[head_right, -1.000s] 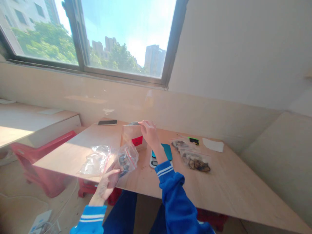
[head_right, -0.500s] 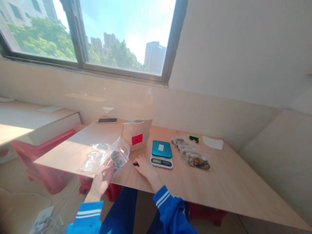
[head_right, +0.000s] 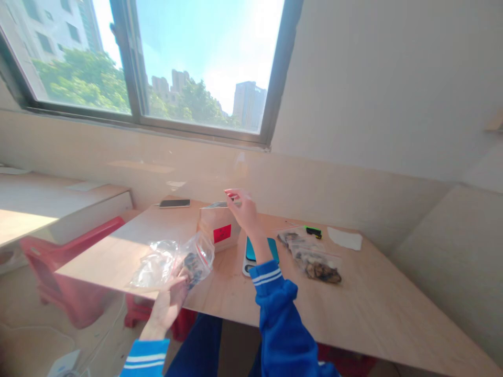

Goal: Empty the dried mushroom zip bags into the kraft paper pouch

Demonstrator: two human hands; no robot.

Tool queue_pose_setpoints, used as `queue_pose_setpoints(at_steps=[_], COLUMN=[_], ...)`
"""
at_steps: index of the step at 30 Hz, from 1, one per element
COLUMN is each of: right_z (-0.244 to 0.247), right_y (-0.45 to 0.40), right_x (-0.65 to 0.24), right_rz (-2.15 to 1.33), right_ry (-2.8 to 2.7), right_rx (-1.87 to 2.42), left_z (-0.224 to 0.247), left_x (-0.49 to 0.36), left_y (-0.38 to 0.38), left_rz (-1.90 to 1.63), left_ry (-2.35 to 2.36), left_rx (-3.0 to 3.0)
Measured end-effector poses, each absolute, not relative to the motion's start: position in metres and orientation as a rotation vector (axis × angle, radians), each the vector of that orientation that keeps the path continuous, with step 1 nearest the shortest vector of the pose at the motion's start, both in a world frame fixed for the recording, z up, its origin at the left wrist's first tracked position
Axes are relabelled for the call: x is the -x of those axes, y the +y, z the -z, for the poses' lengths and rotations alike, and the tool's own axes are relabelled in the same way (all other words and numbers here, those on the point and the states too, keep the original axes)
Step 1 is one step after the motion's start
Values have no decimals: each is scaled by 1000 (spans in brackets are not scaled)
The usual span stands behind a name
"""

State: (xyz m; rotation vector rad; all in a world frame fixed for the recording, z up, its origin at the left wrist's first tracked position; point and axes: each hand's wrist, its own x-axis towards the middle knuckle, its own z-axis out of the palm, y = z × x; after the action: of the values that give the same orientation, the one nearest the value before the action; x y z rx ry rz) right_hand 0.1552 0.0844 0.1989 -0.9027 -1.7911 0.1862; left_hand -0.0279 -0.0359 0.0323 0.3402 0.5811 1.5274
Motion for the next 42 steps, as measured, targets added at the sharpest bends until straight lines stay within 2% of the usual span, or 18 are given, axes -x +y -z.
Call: queue_pose_setpoints(at_steps=[5, 9, 13, 17, 22, 29, 36, 42], right_z=[-189, -173, -158, -131, -105, -102, -93, -95], right_y=[101, 80, 43, 14, 0, -8, -4, -4], right_x=[-150, -148, -150, -152, -152, -145, -149, -150], right_rz=[-80, -37, -363, -747, -940, -1269, -1215, -1163], right_ry=[-2017, -1869, -1840, -1879, -1914, -1915, -1850, -1846], right_rx=[1063, 1055, 912, 960, 977, 737, 799, 804], left_z=[-39, -38, -36, -39, -41, -41, -40, -39], left_x=[21, 21, 19, 14, 10, 3, -1, 0], left_y=[-41, -42, -45, -48, -47, -44, -45, -43], left_rz=[-1498, -1477, -1433, -1417, -1432, -1446, -1513, -1477], left_ry=[621, 624, 586, 574, 686, 762, 918, 862], left_rx=[-379, -412, -462, -543, -614, -705, -596, -636])
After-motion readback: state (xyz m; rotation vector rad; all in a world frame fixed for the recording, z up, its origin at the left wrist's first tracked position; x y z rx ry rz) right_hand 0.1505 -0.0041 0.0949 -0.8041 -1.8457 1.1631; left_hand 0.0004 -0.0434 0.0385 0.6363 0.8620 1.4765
